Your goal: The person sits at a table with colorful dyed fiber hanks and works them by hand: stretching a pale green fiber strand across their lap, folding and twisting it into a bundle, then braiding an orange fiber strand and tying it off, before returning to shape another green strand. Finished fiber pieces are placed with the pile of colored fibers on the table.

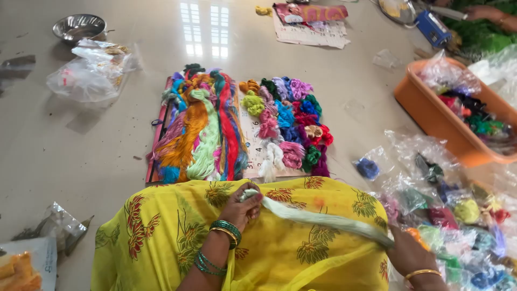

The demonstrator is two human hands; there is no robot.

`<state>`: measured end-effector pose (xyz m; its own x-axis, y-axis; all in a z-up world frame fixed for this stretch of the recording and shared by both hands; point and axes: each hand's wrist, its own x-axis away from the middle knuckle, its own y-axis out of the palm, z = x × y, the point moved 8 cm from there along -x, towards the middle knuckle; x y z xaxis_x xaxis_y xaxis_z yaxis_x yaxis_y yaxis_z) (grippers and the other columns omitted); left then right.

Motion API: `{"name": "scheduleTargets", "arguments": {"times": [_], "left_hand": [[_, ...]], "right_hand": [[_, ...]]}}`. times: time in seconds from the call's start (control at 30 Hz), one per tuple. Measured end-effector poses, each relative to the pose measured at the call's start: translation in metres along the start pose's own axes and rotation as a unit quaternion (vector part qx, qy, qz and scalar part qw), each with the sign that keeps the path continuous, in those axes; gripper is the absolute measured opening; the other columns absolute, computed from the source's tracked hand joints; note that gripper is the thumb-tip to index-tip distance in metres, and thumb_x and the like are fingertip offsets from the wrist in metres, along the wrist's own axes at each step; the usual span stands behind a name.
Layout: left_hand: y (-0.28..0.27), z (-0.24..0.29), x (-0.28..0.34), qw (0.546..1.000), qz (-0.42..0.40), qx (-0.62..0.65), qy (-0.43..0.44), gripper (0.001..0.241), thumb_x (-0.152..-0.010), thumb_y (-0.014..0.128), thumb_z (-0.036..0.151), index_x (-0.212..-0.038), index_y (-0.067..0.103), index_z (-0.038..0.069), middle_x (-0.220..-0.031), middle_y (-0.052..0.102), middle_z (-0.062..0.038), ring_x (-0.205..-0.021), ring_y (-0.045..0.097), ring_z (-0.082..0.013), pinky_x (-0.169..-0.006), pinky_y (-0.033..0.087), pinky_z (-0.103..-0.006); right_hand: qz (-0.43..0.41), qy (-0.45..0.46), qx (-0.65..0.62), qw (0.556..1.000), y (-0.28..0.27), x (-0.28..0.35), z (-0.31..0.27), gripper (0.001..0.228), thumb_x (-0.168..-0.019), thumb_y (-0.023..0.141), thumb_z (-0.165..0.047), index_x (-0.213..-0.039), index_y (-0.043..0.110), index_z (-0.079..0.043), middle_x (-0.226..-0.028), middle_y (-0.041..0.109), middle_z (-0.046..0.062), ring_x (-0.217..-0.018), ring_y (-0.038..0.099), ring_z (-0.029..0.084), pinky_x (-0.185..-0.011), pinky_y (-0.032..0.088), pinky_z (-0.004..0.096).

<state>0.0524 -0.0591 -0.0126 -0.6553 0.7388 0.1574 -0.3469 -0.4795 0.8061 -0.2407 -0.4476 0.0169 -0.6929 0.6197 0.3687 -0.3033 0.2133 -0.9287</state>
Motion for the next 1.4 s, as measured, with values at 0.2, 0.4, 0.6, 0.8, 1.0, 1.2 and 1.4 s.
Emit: {"name": "scheduleTargets", "arguments": {"times": [0.2,0.4,0.6,0.8,1.0,1.2,1.4], "left_hand": [[0.002,0.004,0.005,0.999,0.021,-0.02,-0.017,0.018,-0.091,0.076,0.011,-0.101,0.061,0.01,-0.07,0.054,0.002,-0.055,0.049,-0.009,-0.051,0.039,-0.0261],[0.01,0.005,0.011,1.0,-0.003,0.005,-0.006,0.018,-0.092,0.074,0.009,-0.104,0.061,0.012,-0.071,0.055,0.004,-0.055,0.05,-0.0079,-0.048,0.038,-0.0239],[0.002,0.004,0.01,1.0,-0.01,-0.011,0.014,0.017,-0.093,0.073,0.007,-0.104,0.061,0.011,-0.074,0.058,0.002,-0.057,0.051,-0.009,-0.05,0.04,-0.0251],[0.001,0.008,0.006,0.999,0.01,0.031,0.009,0.018,-0.091,0.075,0.011,-0.103,0.061,0.01,-0.074,0.058,-0.001,-0.056,0.048,-0.0078,-0.051,0.038,-0.025],[0.004,0.006,0.006,1.0,0.015,0.009,0.008,0.019,-0.09,0.077,0.009,-0.101,0.061,0.01,-0.073,0.055,0.002,-0.055,0.047,-0.0078,-0.051,0.038,-0.0254],[0.008,0.009,0.009,0.999,0.015,0.03,-0.015,0.017,-0.092,0.076,0.011,-0.1,0.061,0.01,-0.071,0.053,0.004,-0.057,0.049,-0.0075,-0.052,0.039,-0.026],[0.004,0.009,0.008,1.0,0.021,0.014,-0.007,0.015,-0.093,0.074,0.01,-0.102,0.062,0.01,-0.073,0.055,0.004,-0.058,0.05,-0.0078,-0.052,0.04,-0.0257]], "right_hand": [[0.33,-0.235,-0.315,0.858,-0.114,0.071,-0.185,0.049,-0.086,0.064,0.0,-0.135,0.056,-0.005,-0.137,0.061,0.019,-0.131,0.058,0.036,-0.109,0.047,0.042],[0.176,-0.377,-0.343,0.842,-0.116,0.098,-0.363,0.066,-0.082,0.065,0.0,-0.145,0.045,-0.005,-0.127,0.063,0.024,-0.117,0.061,0.042,-0.097,0.049,0.044],[0.1,-0.36,-0.326,0.868,-0.092,0.075,-0.354,0.06,-0.081,0.056,0.004,-0.137,0.059,-0.018,-0.113,0.071,0.015,-0.097,0.072,0.035,-0.081,0.058,0.041],[0.119,-0.218,-0.224,0.942,-0.091,0.007,-0.184,0.039,-0.08,0.07,-0.02,-0.118,0.066,-0.013,-0.108,0.074,0.011,-0.096,0.072,0.032,-0.083,0.057,0.042],[0.069,-0.013,-0.019,0.997,-0.05,-0.031,0.019,0.041,-0.094,0.049,-0.013,-0.13,0.067,-0.024,-0.127,0.072,0.01,-0.113,0.071,0.034,-0.096,0.056,0.045],[0.147,0.001,0.001,0.989,-0.078,0.021,-0.041,0.063,-0.083,0.06,-0.014,-0.145,0.051,-0.018,-0.143,0.057,0.012,-0.136,0.055,0.036,-0.11,0.043,0.05],[0.071,-0.145,-0.454,0.877,-0.083,0.041,-0.224,0.07,-0.086,0.059,0.003,-0.153,0.05,-0.013,-0.142,0.063,0.015,-0.087,0.058,0.049,-0.081,0.054,0.047]]}}
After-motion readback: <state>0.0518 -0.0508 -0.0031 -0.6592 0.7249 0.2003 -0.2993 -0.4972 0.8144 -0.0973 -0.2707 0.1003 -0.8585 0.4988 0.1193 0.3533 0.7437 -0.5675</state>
